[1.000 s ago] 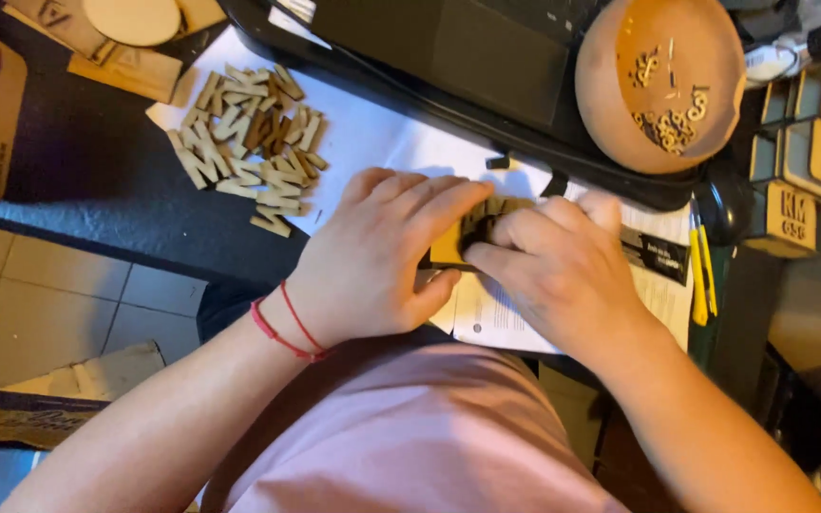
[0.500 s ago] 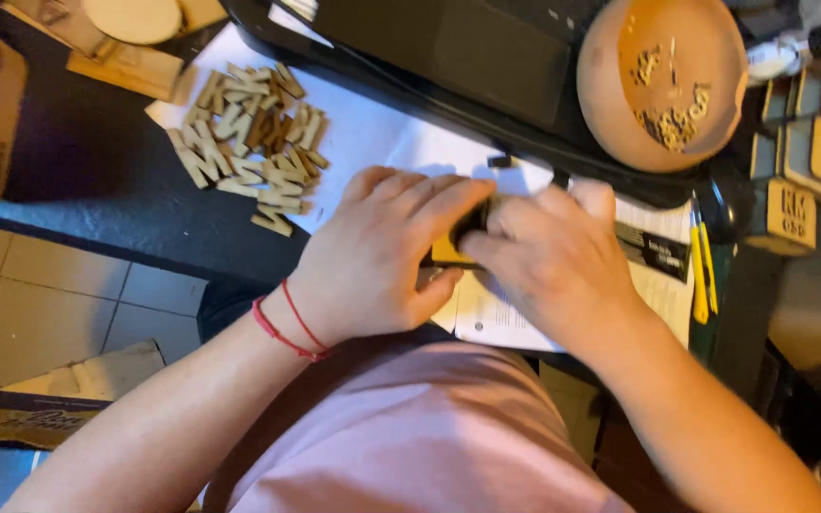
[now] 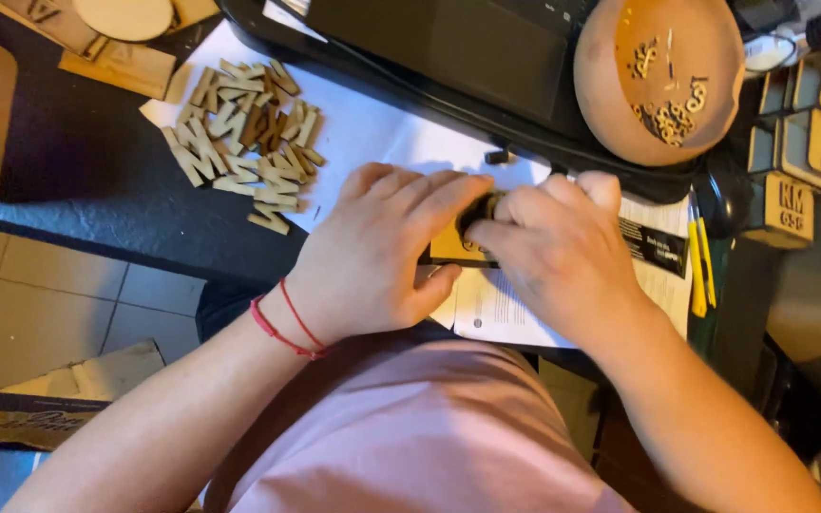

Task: The person assembles wooden letters and numbers onto a rectangular wooden base. They use a small stick to apply glue to the back of each character before pressing it into place on the base. The person also uses a small black tool to scrape or clean the surface of the assembled letters.

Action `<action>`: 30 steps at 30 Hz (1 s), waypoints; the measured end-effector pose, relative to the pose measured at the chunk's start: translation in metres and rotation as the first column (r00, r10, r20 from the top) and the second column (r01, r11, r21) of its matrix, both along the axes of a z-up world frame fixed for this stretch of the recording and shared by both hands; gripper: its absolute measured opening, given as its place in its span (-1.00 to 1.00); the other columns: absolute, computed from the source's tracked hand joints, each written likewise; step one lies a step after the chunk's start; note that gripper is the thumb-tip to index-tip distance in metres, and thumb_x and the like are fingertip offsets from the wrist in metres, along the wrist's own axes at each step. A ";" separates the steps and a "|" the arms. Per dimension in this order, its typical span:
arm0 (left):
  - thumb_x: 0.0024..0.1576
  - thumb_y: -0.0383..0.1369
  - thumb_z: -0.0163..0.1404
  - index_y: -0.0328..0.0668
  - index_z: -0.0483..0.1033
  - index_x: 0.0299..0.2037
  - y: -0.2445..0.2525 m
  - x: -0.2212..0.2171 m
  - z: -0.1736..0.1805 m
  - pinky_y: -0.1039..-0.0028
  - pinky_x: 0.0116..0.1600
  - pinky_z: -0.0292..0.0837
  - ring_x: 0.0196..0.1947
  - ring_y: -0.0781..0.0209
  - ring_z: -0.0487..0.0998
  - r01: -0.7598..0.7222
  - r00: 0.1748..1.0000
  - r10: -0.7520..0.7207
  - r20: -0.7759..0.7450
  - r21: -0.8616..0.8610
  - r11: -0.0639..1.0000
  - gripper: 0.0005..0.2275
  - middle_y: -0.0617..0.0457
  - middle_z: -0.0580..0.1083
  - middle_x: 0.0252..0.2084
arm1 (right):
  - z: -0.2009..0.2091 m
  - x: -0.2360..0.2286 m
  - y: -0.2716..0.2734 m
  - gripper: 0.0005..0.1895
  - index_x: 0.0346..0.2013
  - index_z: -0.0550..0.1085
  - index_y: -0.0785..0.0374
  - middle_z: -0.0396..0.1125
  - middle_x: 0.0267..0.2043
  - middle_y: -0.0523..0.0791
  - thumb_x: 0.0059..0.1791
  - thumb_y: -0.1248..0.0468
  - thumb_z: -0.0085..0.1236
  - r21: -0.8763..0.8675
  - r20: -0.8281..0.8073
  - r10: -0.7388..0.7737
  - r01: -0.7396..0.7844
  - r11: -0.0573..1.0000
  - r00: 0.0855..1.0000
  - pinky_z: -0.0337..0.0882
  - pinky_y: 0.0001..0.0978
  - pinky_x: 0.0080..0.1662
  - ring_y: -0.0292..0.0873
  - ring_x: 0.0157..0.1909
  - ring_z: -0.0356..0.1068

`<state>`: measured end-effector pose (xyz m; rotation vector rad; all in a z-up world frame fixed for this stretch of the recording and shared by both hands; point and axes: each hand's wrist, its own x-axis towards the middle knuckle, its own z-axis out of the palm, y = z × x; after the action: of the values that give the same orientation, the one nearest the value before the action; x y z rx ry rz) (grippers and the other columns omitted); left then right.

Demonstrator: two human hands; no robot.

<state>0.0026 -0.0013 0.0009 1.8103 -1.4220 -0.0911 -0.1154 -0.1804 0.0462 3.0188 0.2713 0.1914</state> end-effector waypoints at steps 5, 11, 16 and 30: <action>-0.09 -0.22 0.01 -0.20 0.29 0.24 0.001 0.002 -0.001 0.12 0.18 0.19 0.08 -0.14 0.48 -0.005 1.000 0.005 0.003 -0.016 1.000 -0.38 -0.14 0.45 0.17 | 0.004 0.002 0.001 -0.78 -0.19 0.54 -0.18 0.25 -0.29 -0.30 -0.13 0.06 0.27 -0.029 -0.039 0.040 -0.042 0.999 0.998 0.05 -0.06 -0.18 -0.07 -0.25 0.20; -0.11 -0.22 0.02 -0.18 0.28 0.25 -0.001 0.004 0.000 0.15 0.15 0.19 0.01 -0.14 0.49 -0.007 1.000 0.007 0.016 -0.014 1.000 -0.37 -0.12 0.46 0.16 | 0.004 0.002 -0.002 -0.79 -0.14 0.55 -0.16 0.28 -0.30 -0.30 -0.06 0.05 0.14 -0.031 -0.103 -0.003 0.000 1.000 0.995 0.04 -0.02 -0.21 -0.03 -0.22 0.20; -0.09 -0.20 0.04 -0.17 0.25 0.28 0.000 0.001 0.000 0.14 0.19 0.17 0.04 -0.14 0.47 -0.006 1.000 0.006 0.023 0.002 1.000 -0.35 -0.13 0.46 0.16 | 0.010 -0.001 -0.004 -0.74 -0.14 0.56 -0.12 0.23 -0.33 -0.29 -0.10 0.02 0.27 -0.033 -0.046 0.023 -0.025 0.999 0.999 0.03 -0.07 -0.20 -0.03 -0.24 0.20; 0.03 -0.30 -0.06 -0.10 0.43 -0.09 0.002 0.000 -0.002 0.04 0.16 0.17 0.21 -0.18 0.32 0.047 0.998 -0.045 0.033 -0.062 0.997 -0.75 -0.12 0.37 0.18 | -0.017 -0.176 -0.105 -0.86 0.07 0.39 0.24 0.22 0.09 -0.03 0.30 0.51 0.09 0.798 0.299 -0.651 0.192 0.572 0.697 0.26 -0.35 0.28 -0.11 0.16 0.22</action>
<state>0.0022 0.0003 -0.0011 1.7348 -1.4727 -0.0415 -0.2913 -0.2858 0.0291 3.3533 -0.8482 1.4453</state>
